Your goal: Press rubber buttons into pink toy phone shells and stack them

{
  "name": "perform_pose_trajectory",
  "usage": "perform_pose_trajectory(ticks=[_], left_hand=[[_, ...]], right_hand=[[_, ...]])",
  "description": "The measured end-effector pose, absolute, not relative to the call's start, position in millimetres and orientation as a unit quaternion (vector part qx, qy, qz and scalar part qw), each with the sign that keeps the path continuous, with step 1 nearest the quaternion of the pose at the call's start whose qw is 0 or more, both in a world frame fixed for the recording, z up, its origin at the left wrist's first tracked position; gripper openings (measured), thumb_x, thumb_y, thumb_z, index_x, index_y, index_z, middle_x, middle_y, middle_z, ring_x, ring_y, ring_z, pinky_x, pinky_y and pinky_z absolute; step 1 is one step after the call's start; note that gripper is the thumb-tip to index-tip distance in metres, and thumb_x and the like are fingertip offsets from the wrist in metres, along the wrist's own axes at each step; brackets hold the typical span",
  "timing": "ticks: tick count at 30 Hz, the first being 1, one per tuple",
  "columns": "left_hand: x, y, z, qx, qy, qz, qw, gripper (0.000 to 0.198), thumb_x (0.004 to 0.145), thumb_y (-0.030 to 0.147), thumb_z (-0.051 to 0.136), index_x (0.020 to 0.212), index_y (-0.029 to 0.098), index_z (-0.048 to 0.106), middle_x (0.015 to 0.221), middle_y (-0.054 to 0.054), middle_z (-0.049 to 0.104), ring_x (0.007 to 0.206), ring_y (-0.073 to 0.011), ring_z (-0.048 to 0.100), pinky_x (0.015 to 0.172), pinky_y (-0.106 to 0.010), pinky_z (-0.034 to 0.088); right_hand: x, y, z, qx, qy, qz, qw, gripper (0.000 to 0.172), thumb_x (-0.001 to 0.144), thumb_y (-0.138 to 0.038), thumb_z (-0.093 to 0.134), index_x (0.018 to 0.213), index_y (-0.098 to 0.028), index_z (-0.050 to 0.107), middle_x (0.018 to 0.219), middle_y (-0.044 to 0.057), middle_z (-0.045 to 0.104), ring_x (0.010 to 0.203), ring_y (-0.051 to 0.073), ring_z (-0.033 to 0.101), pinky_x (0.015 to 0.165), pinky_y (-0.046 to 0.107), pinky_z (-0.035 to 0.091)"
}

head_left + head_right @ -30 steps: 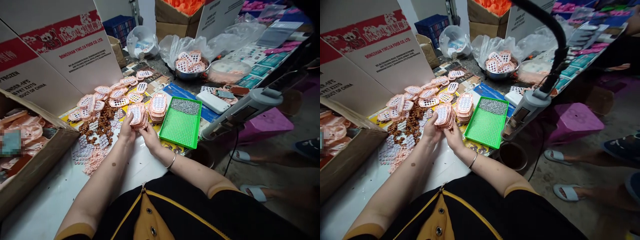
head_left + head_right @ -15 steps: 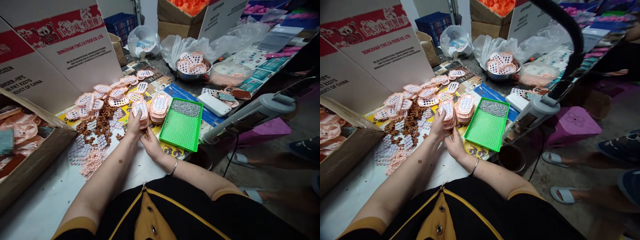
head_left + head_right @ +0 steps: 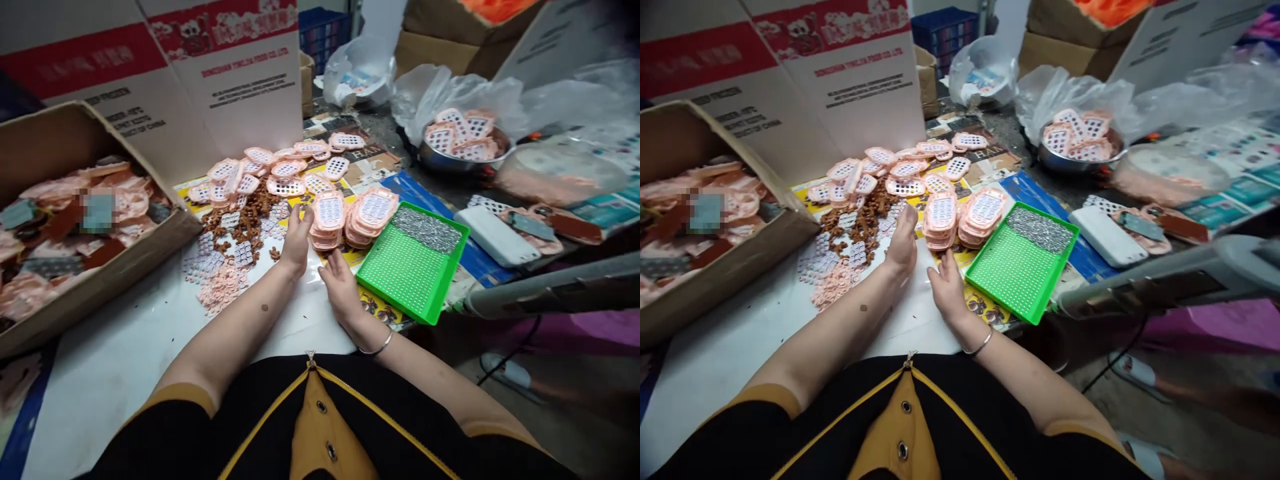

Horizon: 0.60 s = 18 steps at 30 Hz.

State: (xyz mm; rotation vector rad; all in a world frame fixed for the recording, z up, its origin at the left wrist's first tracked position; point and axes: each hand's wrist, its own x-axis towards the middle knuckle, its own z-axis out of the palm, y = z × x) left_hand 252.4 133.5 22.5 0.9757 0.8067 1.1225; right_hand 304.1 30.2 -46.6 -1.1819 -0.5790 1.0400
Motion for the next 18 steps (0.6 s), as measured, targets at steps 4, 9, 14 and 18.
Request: perform_pose_trajectory(ticks=[4,9,14,18], left_hand=[[189.4,108.8,33.6,0.468,0.383,0.547,0.579,0.062,0.078,0.053,0.079,0.128,0.022,0.059,0.152,-0.01,0.047,0.149,-0.0278,0.034,0.121,-0.037,0.026],[93.5,78.0,30.5,0.51,0.442,0.574,0.463,0.055,0.08,0.05,0.078,0.125,0.024,0.06,0.144,-0.011,0.054,0.135,-0.0274,0.05,0.115,-0.038,0.036],[34.9,68.4,15.8,0.504,0.483,0.592,0.403,0.053,0.078,0.048,0.079,0.121,0.023,0.061,0.135,-0.011,0.058,0.122,-0.0266,0.057,0.107,-0.038,0.044],[20.9,66.5,1.8,0.507,0.478,0.606,0.383,0.048,0.08,0.043,0.078,0.12,0.021,0.064,0.13,-0.011,0.06,0.115,-0.0242,0.061,0.108,-0.037,0.043]], right_hand=[[303.3,7.3,-42.7,-0.545,-0.272,0.491,0.623,0.088,0.072,-0.049,0.075,0.148,-0.022,0.042,0.161,0.015,0.036,0.15,0.029,0.036,0.124,0.054,0.028],[296.2,4.3,-17.9,-0.553,-0.44,0.429,0.562,0.051,0.082,-0.042,0.067,0.128,-0.023,0.062,0.137,0.014,0.063,0.125,0.026,0.062,0.111,0.05,0.048],[273.7,59.4,23.5,-0.512,-0.641,0.312,0.478,0.03,0.089,-0.031,0.056,0.113,-0.021,0.07,0.112,0.01,0.075,0.099,0.021,0.071,0.093,0.041,0.057],[253.4,143.4,51.6,-0.547,-0.74,0.177,0.349,0.031,0.089,-0.021,0.051,0.113,-0.018,0.071,0.111,0.01,0.075,0.1,0.022,0.07,0.091,0.039,0.055]])
